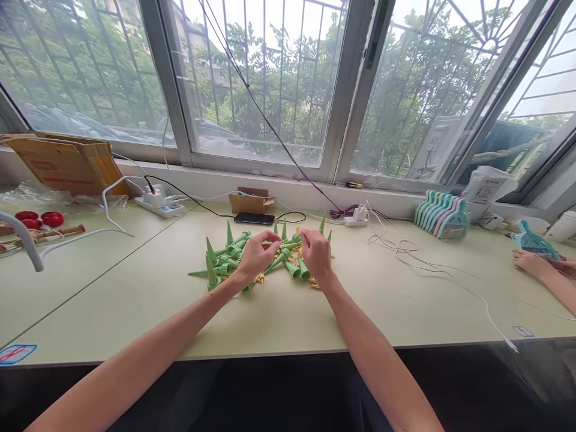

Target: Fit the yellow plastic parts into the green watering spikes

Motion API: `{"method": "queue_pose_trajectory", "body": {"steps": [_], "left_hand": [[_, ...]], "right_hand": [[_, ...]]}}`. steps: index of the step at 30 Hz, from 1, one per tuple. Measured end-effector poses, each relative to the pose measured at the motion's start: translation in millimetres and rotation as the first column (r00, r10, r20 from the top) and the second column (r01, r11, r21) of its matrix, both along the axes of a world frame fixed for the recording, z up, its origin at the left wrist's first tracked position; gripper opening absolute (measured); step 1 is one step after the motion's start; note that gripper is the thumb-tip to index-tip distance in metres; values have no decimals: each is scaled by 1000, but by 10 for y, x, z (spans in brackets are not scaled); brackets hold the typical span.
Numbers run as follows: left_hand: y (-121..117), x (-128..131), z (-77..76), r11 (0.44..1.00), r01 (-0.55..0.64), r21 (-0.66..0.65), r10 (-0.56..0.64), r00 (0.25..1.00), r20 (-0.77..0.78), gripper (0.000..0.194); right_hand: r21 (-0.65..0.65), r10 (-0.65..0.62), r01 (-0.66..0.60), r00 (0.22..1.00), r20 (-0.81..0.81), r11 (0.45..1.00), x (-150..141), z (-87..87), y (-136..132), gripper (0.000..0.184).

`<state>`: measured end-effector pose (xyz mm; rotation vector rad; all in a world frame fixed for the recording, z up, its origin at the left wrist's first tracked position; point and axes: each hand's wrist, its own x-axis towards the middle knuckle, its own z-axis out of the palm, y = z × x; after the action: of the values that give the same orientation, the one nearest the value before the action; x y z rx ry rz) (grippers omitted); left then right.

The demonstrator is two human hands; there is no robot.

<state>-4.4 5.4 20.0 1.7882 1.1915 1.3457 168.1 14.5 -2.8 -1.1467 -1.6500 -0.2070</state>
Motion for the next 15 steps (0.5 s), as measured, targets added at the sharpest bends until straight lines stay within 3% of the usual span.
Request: {"method": "queue_pose_trajectory", "body": {"steps": [8, 15], "left_hand": [[-6, 4, 1, 1000, 8, -9, -8, 1000, -8, 15], [-26, 1, 6, 1000, 11, -9, -11, 1000, -15, 15]], "right_hand": [[-32, -134, 137, 988, 71, 990, 60, -39, 69, 31], [-74, -159, 176, 969, 190, 982, 45, -72, 89, 33]]}}
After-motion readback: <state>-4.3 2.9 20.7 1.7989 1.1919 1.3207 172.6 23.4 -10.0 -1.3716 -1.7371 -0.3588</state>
